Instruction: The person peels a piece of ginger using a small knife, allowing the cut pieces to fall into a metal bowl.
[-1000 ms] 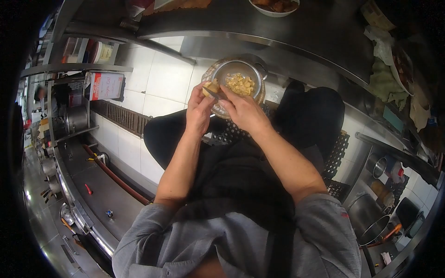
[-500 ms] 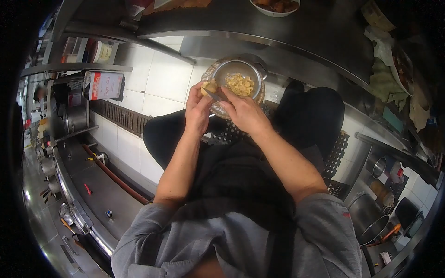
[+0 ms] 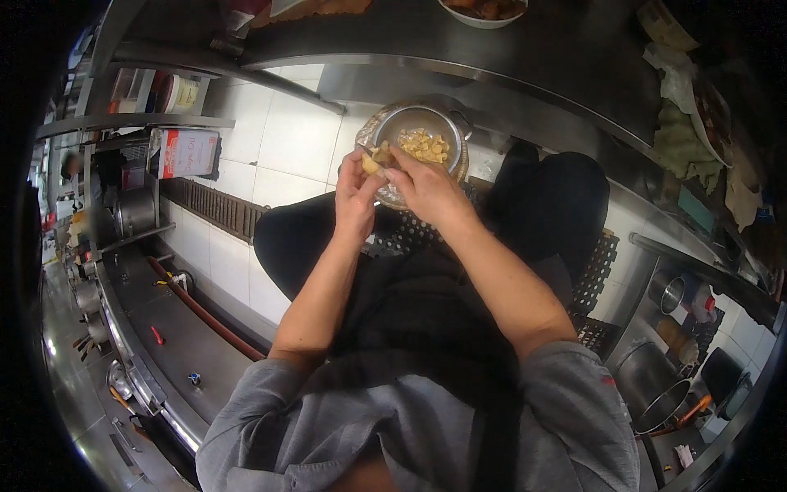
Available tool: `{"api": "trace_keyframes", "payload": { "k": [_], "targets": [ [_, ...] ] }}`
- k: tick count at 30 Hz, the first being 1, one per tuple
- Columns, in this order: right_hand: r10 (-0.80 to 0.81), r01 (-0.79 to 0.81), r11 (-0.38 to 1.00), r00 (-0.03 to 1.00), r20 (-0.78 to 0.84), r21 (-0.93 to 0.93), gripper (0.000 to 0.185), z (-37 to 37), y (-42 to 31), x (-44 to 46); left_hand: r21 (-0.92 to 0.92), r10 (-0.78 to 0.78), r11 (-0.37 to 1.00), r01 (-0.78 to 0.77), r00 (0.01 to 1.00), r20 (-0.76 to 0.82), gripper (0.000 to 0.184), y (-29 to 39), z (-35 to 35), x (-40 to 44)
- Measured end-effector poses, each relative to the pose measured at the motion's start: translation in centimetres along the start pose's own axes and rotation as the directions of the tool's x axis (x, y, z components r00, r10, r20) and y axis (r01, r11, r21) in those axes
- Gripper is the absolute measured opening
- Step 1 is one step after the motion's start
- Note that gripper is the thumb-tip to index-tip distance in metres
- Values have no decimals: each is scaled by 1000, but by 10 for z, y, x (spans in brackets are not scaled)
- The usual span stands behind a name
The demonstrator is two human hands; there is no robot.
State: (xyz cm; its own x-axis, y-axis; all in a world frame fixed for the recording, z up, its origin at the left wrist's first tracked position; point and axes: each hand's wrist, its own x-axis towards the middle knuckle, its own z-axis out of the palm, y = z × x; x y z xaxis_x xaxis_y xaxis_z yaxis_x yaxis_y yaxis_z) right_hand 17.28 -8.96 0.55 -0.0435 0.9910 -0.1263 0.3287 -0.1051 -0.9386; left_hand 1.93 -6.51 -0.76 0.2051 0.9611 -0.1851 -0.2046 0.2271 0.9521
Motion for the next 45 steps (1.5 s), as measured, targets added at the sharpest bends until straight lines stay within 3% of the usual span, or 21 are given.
{"api": "trace_keyframes", "payload": {
  "k": [4,6,10,12,16,18,22,24,30,43,45],
  "targets": [
    [-20,20,1000,1000,-8,-14,46,1,2,1,-41,7,999,-7,1000,-7,43,-3,0,-1],
    [81,-85,992,995,51,93,45,0,-2,1,-39,12,999,-13,1000,-6,44,-1,-1,-2],
    [7,-4,992,1000,-30,125,40,4,12,6,16,29,999,-29,1000,4,44,2,7,-5],
    [125,-140,947,990,68,291,38,-1,8,7,33,57,998,-58,998,26,45,6,10,-8],
    [238,-282,876,958,158,392,35,-6,2,10,-1,15,1000,-15,999,40,44,6,3,-1],
    [277,-322,859,946,167,399,39,-5,5,13,-93,-120,988,121,993,16,41,3,-2,7],
    [291,-324,895,945,149,306,43,-3,8,11,-243,-221,949,198,973,-68,37,3,-7,13],
    [172,-181,972,982,76,149,45,0,12,5,-340,-271,908,244,962,-33,34,4,-10,13],
    [17,-18,999,999,32,27,44,-4,-4,-8,-409,-230,892,194,973,-39,30,8,-8,11],
    [8,-11,998,999,-36,-66,40,9,10,-2,-218,-172,964,150,981,-88,35,1,-3,2],
    [95,-96,992,995,18,78,35,7,18,5,-170,-122,979,109,991,-63,35,-1,-2,0]
  ]
}}
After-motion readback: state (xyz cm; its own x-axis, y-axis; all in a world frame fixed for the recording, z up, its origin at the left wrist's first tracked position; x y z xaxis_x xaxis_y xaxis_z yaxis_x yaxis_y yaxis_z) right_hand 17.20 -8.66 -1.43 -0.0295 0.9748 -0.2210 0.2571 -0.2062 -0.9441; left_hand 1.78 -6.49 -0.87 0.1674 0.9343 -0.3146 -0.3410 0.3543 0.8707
